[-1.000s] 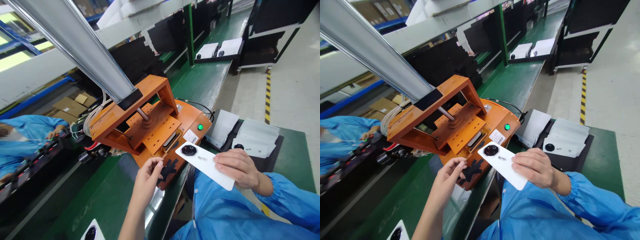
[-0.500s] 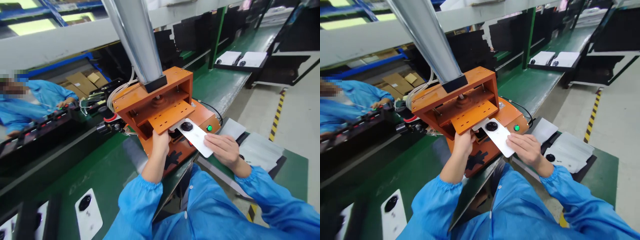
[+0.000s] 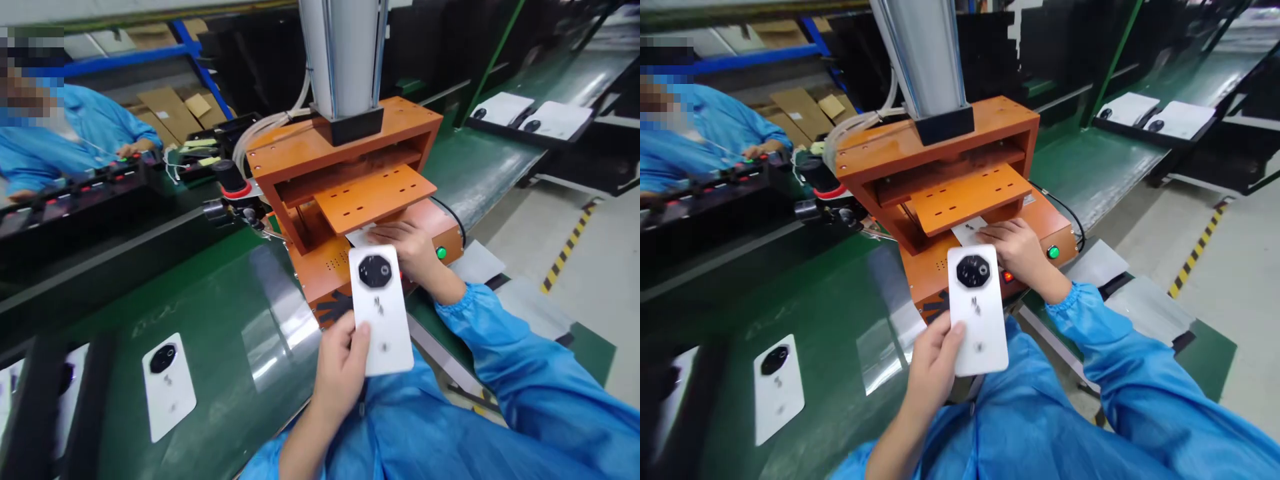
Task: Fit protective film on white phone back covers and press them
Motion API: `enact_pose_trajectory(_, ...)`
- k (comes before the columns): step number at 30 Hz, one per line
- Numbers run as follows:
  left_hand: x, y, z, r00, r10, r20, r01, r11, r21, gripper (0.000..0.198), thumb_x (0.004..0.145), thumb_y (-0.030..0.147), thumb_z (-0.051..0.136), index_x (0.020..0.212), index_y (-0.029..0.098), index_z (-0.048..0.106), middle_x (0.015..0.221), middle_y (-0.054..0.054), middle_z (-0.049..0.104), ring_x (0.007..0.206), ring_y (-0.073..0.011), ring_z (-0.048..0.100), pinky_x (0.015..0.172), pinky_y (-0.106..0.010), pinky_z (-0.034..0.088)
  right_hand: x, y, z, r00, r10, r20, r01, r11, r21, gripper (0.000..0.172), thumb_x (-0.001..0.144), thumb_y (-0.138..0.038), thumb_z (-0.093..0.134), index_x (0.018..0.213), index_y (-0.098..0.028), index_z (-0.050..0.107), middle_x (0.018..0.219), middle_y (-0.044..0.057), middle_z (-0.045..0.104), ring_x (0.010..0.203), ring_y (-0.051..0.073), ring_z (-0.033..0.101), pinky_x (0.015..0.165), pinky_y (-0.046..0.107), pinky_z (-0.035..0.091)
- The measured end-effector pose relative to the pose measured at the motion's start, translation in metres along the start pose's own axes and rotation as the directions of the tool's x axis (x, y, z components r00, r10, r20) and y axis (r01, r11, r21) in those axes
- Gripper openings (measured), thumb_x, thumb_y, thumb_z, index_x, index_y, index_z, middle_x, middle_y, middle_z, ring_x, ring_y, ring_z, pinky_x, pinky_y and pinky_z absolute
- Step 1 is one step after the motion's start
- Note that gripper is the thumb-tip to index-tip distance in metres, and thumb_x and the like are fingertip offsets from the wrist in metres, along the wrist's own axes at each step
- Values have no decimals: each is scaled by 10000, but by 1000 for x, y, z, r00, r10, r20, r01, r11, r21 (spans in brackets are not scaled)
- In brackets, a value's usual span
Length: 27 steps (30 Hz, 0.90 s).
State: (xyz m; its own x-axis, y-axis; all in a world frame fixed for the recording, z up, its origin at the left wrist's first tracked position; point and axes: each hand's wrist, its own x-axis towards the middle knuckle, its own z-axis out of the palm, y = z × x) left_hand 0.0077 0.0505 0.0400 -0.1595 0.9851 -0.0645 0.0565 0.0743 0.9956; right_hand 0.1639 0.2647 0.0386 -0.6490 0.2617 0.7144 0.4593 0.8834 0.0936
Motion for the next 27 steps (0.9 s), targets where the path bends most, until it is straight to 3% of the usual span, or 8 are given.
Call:
enact_pose_trajectory(4, -49, -40, -13, 997, 73, 15, -75, 976, 206, 410, 1032, 397, 407, 694, 186, 503, 649, 15, 472, 618, -119, 464, 594, -253, 337, 15, 2, -6, 982, 7, 190, -4, 1000, -16, 264, 1002, -185, 513, 1125, -208, 746, 1165, 46, 765, 1023, 225, 701, 834, 381, 480)
enact_pose_trajectory(8, -65, -63, -21, 986, 165, 32, -167, 948, 271, 358, 1036, 298, 378, 700, 197, 449, 694, 5, 470, 643, -126, 477, 603, -266, 346, 20, 1, -14, 973, 61, 220, -53, 998, -41, 277, 988, -179, 520, 1126, -199, 760, 1144, 66, 769, 998, 235, 707, 848, 396, 501)
enact_pose_trajectory(12, -66, -62, -27, 943, 322, 83, -329, 864, 381, 305, 997, 201, 415, 693, 206, 440, 665, 3, 449, 672, -148, 476, 631, -289, 370, 21, 13, -13, 951, 60, 303, -94, 990, 100, 247, 952, -191, 589, 1111, -233, 773, 1135, 19, 768, 1039, 212, 703, 944, 390, 516)
enact_pose_trajectory(14, -63, -56, -28, 914, 385, 129, -401, 802, 443, 262, 969, 156, 429, 719, 202, 490, 721, -22, 522, 740, -168, 509, 692, -310, 415, 22, 20, -13, 933, 62, 354, -130, 976, 172, 223, 955, -288, 639, 1133, -241, 765, 1161, 0, 757, 1101, 209, 688, 985, 380, 510)
enact_pose_trajectory(18, -56, -49, -25, 855, 475, 207, -490, 612, 620, 151, 919, 135, 491, 838, 186, 608, 1082, -109, 670, 1022, -236, 583, 905, -393, 463, 25, 16, -18, 898, 53, 436, -154, 968, 199, 558, 887, -617, 679, 1239, -185, 708, 1282, 63, 706, 1214, 278, 638, 1051, 446, 465)
enact_pose_trajectory(21, -49, -53, -20, 802, 536, 265, -518, 404, 754, 106, 901, 151, 547, 888, 182, 648, 1352, -139, 635, 1236, -293, 545, 1028, -451, 400, 17, -11, -20, 913, 139, 385, -210, 966, 150, 662, 892, -662, 643, 1308, -147, 652, 1364, 137, 651, 1269, 328, 600, 1128, 522, 369)
enact_pose_trajectory(24, -40, -58, -20, 783, 563, 265, -495, 307, 813, 138, 912, 173, 542, 817, 193, 639, 1521, -130, 527, 1377, -333, 469, 1093, -503, 311, -13, -53, -21, 928, 318, 196, -346, 929, 134, 633, 964, -573, 578, 1429, -146, 532, 1476, 182, 545, 1376, 343, 502, 1173, 556, 295)
enact_pose_trajectory(27, -30, -62, -23, 767, 591, 251, -491, 288, 822, 172, 910, 190, 543, 755, 191, 617, 1571, -135, 469, 1471, -377, 374, 1101, -535, 275, -61, -82, -20, 846, 533, -31, -523, 839, 149, 557, 984, -421, 546, 1489, -211, 442, 1456, 169, 539, 1347, 317, 520, 1104, 525, 394)
